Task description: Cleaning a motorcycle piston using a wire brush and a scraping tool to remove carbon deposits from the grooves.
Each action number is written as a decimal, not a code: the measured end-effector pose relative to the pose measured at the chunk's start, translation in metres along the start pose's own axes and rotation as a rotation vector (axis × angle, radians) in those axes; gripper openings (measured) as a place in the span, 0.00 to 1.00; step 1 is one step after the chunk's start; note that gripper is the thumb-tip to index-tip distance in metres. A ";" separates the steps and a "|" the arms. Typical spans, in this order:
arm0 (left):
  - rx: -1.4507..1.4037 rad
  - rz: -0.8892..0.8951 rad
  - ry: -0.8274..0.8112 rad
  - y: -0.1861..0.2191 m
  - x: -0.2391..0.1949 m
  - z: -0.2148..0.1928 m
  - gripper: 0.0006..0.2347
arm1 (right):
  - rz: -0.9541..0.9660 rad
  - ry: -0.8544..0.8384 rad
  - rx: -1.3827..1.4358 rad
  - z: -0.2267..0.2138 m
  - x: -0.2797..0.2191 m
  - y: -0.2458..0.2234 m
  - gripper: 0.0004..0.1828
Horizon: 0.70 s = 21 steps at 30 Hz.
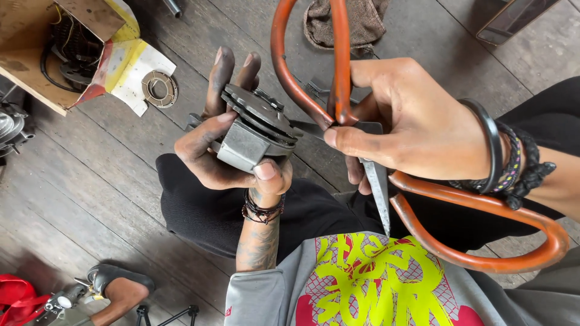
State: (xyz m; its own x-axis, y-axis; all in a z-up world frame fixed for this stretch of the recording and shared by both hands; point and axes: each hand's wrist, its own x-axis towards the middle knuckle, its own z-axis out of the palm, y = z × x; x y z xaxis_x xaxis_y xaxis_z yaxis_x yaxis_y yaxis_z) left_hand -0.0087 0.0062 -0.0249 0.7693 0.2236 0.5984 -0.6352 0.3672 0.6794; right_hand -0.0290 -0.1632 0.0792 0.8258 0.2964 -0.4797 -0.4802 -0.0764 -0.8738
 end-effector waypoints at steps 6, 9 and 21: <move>0.025 0.037 -0.057 -0.003 -0.001 -0.006 0.20 | -0.151 -0.017 -0.080 0.002 0.001 -0.002 0.08; 0.068 -0.002 -0.026 0.003 -0.001 0.001 0.20 | -0.098 -0.008 -0.102 0.001 0.000 -0.003 0.07; -0.031 -0.053 0.082 -0.007 -0.001 0.007 0.21 | -0.082 0.043 -0.016 0.004 -0.002 -0.001 0.07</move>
State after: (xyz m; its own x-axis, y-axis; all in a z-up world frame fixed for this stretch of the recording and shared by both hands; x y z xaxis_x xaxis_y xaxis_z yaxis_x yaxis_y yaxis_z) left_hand -0.0052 -0.0028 -0.0272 0.8055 0.2763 0.5242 -0.5922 0.4083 0.6947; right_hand -0.0314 -0.1597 0.0809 0.8743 0.2614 -0.4090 -0.4057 -0.0692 -0.9114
